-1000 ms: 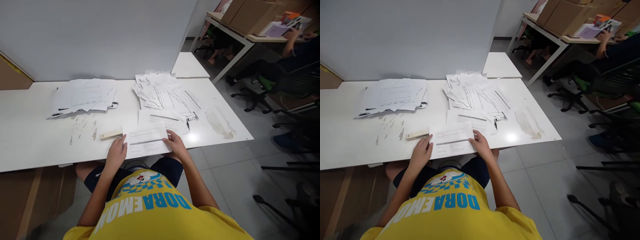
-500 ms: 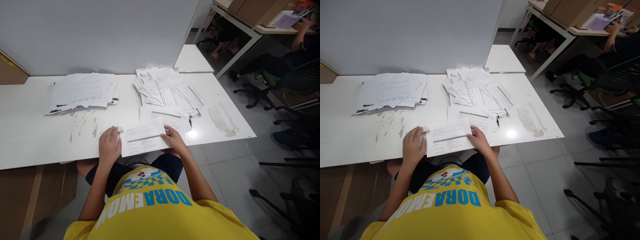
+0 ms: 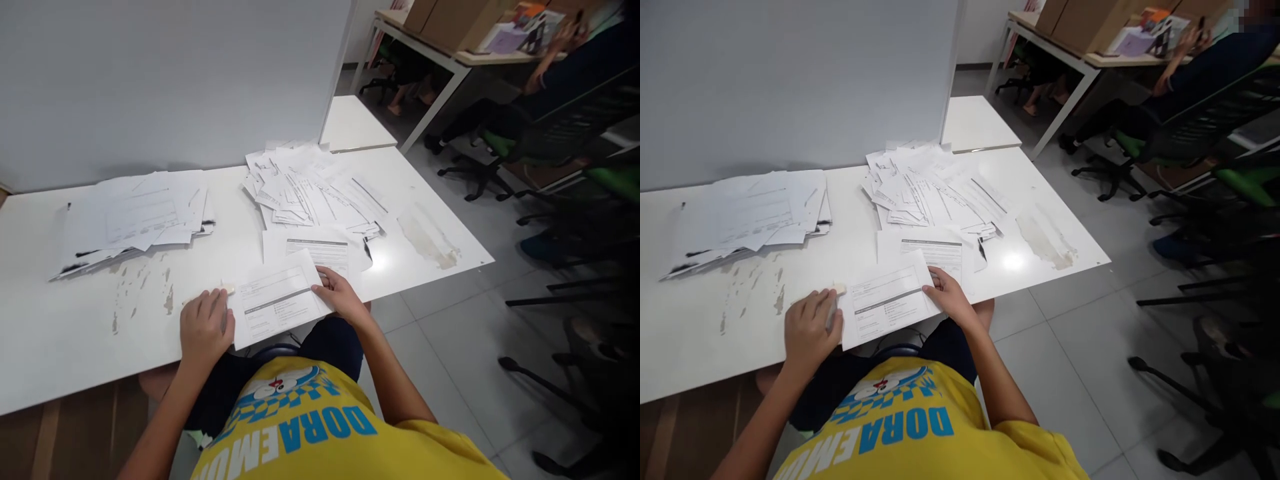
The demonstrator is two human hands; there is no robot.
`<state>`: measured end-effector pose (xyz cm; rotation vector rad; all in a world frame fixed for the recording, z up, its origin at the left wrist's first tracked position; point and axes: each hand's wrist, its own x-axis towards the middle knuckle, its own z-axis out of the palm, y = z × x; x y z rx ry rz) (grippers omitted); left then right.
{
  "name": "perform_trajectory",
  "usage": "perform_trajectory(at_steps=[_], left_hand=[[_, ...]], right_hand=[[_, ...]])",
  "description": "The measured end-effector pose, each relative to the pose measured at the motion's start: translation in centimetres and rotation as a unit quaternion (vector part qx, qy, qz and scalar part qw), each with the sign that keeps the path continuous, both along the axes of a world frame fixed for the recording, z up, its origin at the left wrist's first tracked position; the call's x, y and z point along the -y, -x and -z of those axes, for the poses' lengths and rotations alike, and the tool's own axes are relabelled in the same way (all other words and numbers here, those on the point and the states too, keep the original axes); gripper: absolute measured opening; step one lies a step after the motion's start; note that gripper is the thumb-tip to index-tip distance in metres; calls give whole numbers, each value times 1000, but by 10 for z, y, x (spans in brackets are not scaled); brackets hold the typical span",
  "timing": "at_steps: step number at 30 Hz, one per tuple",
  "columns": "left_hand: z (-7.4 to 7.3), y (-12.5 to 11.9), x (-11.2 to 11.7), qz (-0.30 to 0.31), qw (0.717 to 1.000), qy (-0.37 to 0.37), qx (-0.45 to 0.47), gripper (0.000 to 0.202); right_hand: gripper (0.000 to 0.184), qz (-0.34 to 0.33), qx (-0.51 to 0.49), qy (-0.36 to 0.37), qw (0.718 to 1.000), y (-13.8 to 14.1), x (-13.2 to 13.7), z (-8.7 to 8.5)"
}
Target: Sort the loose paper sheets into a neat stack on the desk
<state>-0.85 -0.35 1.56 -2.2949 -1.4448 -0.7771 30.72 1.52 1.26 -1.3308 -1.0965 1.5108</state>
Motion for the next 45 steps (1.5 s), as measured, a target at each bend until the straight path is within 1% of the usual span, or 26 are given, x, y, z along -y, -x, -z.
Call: perform_trajectory(at_steps=[3, 5, 7, 8, 10, 12, 13, 15, 16, 18, 20, 22, 24, 26, 28, 29, 31, 33, 35, 36, 37, 38, 40, 42, 44, 45], left_hand=[[1, 0, -1, -15, 1000, -21, -12, 44], [1, -2, 0, -21, 999, -31, -9, 47], [1, -3, 2, -22, 999, -42, -2, 49], [1, -3, 4, -21, 999, -45, 2, 50], [1, -3, 8, -24, 999, -46, 15, 55], [1, -3, 11, -38, 997, -53, 35, 63], [2, -4, 12, -50, 996, -55, 47, 67], [5, -4, 14, -76, 994, -49, 68, 71], [6, -4, 14, -84, 993, -38, 75, 72], [10, -4, 13, -91, 993, -8, 81, 71], [13, -3, 12, -93, 992, 16, 81, 71], [16, -2, 11, -95, 992, 30, 74, 71], [19, -1, 10, -95, 993, 31, 69, 71], [22, 0, 9, -91, 993, 25, 68, 71], [23, 2, 7, -87, 993, 22, 75, 72], [24, 2, 6, -85, 993, 23, 79, 72], [23, 3, 4, -80, 993, 28, 87, 71], [20, 4, 2, -71, 992, 36, 96, 71], [17, 4, 2, -63, 991, 44, 105, 71], [15, 3, 3, -61, 991, 43, 111, 72], [13, 2, 5, -59, 991, 37, 117, 72], [11, -2, 6, -54, 991, 28, 121, 72], [6, -16, 10, -16, 991, 9, 129, 70], [1, -39, 7, 75, 988, 22, 133, 66], [-2, -67, -5, 173, 970, 85, 149, 61], [-2, -80, -14, 195, 957, 129, 170, 59]], right_hand=[[49, -10, 22, -19, 1000, 3, 1, 0], [47, -8, 102, -51, 993, 3, 2, -9], [45, -8, 208, -111, 972, 3, -1, -29], [45, -16, 250, -146, 957, 2, -4, -42], [46, -43, 290, -216, 931, 2, -16, -74], [45, -63, 289, -270, 916, 8, -40, -104], [45, -64, 276, -289, 914, 15, -57, -115], [45, -55, 221, -308, 924, 39, -100, -127], [46, -49, 181, -306, 933, 56, -124, -128], [48, -45, 121, -285, 950, 100, -172, -122], [49, -71, 119, -282, 949, 149, -212, -110], [48, -105, 156, -278, 942, 195, -238, -97], [43, -121, 228, -247, 934, 233, -250, -88], [38, -129, 275, -233, 924, 258, -252, -84], [39, -121, 295, -231, 919, 268, -249, -83], [42, -111, 301, -230, 919, 267, -247, -84], [49, -95, 316, -234, 914, 248, -244, -88], [49, -95, 328, -250, 906, 207, -238, -94], [41, -105, 341, -260, 897, 145, -223, -99], [37, -105, 352, -256, 894, 110, -209, -100], [34, -106, 384, -258, 880, 74, -191, -100], [33, -89, 417, -251, 869, 40, -168, -98], [36, -9, 477, -225, 849, -19, -113, -87], [40, 90, 509, -183, 836, -57, -57, -64], [52, 182, 480, -133, 847, -73, -11, -35], [57, 211, 455, -118, 857, -74, 6, -21]])
